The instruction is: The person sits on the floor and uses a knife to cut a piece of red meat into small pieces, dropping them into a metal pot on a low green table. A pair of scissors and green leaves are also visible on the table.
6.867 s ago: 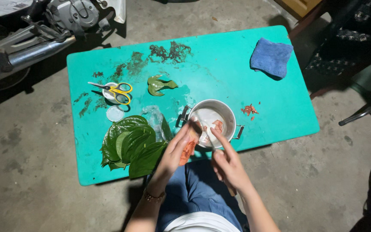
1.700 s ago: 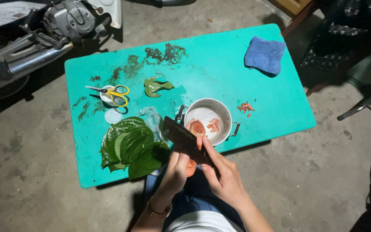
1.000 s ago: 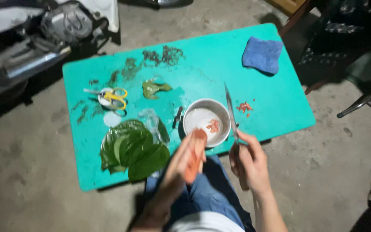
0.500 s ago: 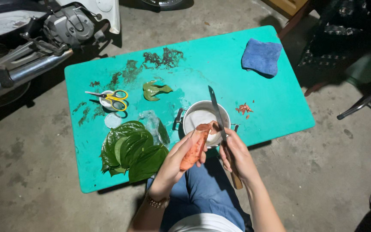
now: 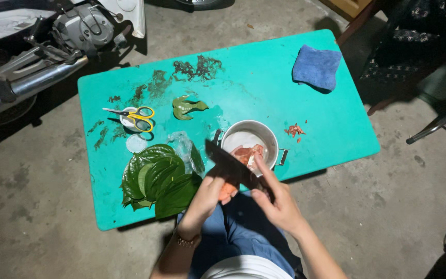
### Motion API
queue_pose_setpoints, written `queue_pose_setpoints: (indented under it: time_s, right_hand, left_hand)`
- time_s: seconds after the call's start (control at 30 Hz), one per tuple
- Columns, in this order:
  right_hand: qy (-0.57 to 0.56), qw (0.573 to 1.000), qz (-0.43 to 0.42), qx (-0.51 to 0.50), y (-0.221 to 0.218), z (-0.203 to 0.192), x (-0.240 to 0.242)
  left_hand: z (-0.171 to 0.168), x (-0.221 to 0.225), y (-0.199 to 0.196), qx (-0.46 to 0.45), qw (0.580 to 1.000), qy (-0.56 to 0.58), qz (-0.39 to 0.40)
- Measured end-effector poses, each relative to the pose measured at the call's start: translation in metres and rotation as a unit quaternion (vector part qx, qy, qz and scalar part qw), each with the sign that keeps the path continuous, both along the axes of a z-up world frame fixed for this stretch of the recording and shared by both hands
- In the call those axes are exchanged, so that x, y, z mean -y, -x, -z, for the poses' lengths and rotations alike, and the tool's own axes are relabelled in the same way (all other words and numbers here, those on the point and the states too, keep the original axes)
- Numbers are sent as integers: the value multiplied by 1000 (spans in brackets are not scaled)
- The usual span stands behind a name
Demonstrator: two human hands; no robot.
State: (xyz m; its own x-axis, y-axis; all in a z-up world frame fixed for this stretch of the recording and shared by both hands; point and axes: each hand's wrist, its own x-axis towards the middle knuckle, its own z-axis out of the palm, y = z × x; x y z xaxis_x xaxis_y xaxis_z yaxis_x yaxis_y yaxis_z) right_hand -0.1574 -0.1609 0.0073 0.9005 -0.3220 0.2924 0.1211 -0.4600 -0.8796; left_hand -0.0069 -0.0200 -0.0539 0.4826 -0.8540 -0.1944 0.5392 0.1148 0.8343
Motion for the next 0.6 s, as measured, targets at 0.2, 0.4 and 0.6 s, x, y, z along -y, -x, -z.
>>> queue_pose_setpoints:
  time_s: [0.2, 0.4, 0.6]
  right_hand:
    - [-3, 989, 39, -142, -2, -9, -6]
    - [33, 996, 28, -81, 0, -18, -11]
    - [93, 995, 34, -11, 2, -17, -14]
  left_hand:
    - [-20, -13, 1, -134, 949, 280, 59]
    - [-43, -11, 0, 50, 993, 96, 39]
    - [-43, -10, 2, 47, 996, 76, 27]
